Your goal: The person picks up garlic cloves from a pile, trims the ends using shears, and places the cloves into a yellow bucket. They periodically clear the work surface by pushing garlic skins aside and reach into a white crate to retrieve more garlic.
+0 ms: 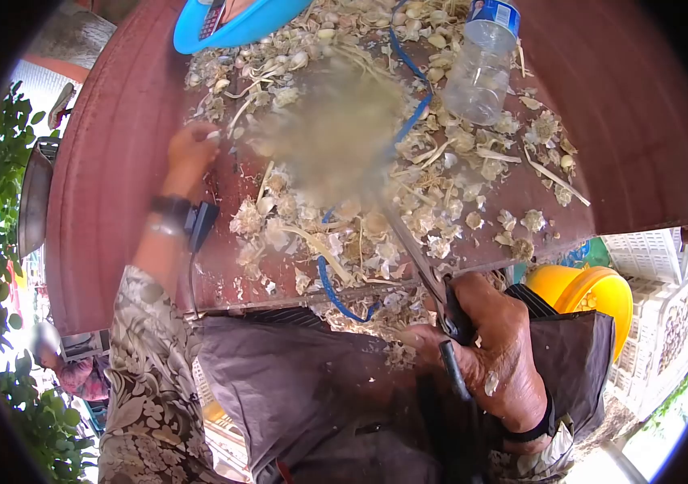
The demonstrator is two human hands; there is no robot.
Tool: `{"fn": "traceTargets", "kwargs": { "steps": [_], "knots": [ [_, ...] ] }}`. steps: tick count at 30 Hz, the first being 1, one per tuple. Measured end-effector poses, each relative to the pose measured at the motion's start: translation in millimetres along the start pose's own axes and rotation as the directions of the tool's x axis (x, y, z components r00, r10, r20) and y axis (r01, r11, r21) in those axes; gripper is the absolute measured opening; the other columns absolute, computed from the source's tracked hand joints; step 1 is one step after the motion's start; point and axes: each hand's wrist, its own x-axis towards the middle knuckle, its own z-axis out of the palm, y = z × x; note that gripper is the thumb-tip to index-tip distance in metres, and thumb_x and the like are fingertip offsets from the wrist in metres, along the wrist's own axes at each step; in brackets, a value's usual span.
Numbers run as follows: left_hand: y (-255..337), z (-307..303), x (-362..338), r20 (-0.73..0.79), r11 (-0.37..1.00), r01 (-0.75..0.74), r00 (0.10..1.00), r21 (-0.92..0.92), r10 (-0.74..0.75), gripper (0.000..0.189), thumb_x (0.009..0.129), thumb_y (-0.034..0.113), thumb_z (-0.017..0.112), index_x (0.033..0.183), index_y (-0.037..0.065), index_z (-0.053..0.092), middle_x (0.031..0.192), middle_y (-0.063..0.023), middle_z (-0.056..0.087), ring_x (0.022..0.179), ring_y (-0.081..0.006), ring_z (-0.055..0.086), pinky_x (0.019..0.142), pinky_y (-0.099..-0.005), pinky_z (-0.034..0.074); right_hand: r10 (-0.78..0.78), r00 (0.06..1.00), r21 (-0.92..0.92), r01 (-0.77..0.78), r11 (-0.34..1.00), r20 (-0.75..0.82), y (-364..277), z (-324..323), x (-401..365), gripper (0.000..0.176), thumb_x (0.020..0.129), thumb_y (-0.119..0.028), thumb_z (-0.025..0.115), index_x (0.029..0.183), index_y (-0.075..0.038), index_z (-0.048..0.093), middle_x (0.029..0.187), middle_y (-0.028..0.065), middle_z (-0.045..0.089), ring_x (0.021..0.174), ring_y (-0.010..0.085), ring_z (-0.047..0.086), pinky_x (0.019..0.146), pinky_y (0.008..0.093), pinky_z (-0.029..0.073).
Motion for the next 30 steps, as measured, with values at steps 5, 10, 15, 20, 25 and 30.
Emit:
{"fn": "traceTargets", "kwargs": {
  "steps": [5, 10, 15, 20, 25, 30],
  "knots": [
    [47.8, -50.3, -71.1, 0.058, 0.326, 0.023, 0.994, -0.945, 0.098, 0.027, 0.088, 0.006, 0.060, 0.113, -0.003, 0.054, 0.099, -0.0104, 0.063, 0.084, -0.0137, 0.062, 0.067, -0.0218, 0.049, -0.007, 1.000, 0.108, 0.008, 0.994, -0.005, -4.2, 5.2, -3.7, 0.049, 0.077, -0.042, 0.075, 0.071, 0.000, 0.049, 0.060, 0.0084, 0.038, 0.057, 0.0177, 0.034, 0.051, 0.0335, 0.033],
    [91.4, -92.9, -118.7, 0.217, 0.165, 0.211, 0.976, -0.963, 0.020, 0.024, 0.087, 0.005, 0.062, 0.109, -0.002, 0.056, 0.097, -0.0126, 0.064, 0.080, -0.0128, 0.060, 0.068, -0.0218, 0.049, -0.132, 0.991, 0.088, 0.133, 0.987, -0.012, -10.1, 9.9, -8.3, 0.046, 0.079, -0.037, 0.074, 0.072, 0.001, 0.050, 0.059, 0.0118, 0.039, 0.059, 0.0188, 0.030, 0.051, 0.0355, 0.033],
    [139.3, -104.5, -160.3, 0.214, -0.197, 0.196, 0.974, -0.961, -0.073, 0.024, 0.086, 0.005, 0.062, 0.109, -0.001, 0.056, 0.098, -0.0132, 0.064, 0.082, -0.0160, 0.061, 0.071, -0.0249, 0.049, -0.258, 0.966, -0.054, 0.257, 0.965, -0.031, -13.4, 17.0, -19.1, 0.049, 0.075, -0.042, 0.076, 0.084, 0.002, 0.056, 0.063, 0.0084, 0.042, 0.059, 0.0169, 0.040, 0.053, 0.0333, 0.035],
    [179.0, -115.2, -193.8, 0.176, -0.324, 0.139, 0.980, -0.936, -0.090, 0.026, 0.085, 0.003, 0.063, 0.110, -0.002, 0.057, 0.103, -0.0130, 0.063, 0.090, -0.0183, 0.061, 0.079, -0.0282, 0.049, -0.347, 0.936, -0.242, 0.324, 0.914, -0.056, -18.8, 24.5, -30.0, 0.056, 0.071, -0.042, 0.077, 0.095, 0.003, 0.054, 0.073, 0.0138, 0.053, 0.066, 0.0320, 0.055, 0.059, 0.0387, 0.044],
    [208.0, -100.8, -205.4, 0.077, -0.463, -0.040, 0.970, -0.885, -0.231, 0.025, 0.086, 0.002, 0.060, 0.111, -0.003, 0.057, 0.106, -0.0117, 0.062, 0.097, -0.0185, 0.059, 0.088, -0.0324, 0.048, -0.426, 0.899, -0.328, 0.373, 0.868, -0.105, -17.6, 27.3, -34.4, 0.057, 0.071, -0.045, 0.076, 0.093, 0.002, 0.051, 0.075, 0.0155, 0.054, 0.070, 0.0368, 0.056, 0.059, 0.0413, 0.044],
    [231.9, -95.3, -204.5, 0.036, -0.469, -0.137, 0.939, -0.872, -0.342, 0.023, 0.088, 0.002, 0.056, 0.111, -0.001, 0.057, 0.106, -0.0095, 0.062, 0.101, -0.0175, 0.057, 0.095, -0.0336, 0.043, -0.359, 0.933, -0.283, 0.336, 0.899, -0.034, -14.3, 26.4, -37.5, 0.049, 0.078, -0.042, 0.071, 0.087, 0.000, 0.048, 0.077, 0.0203, 0.056, 0.071, 0.0431, 0.057, 0.058, 0.0475, 0.045]
  ]
}}
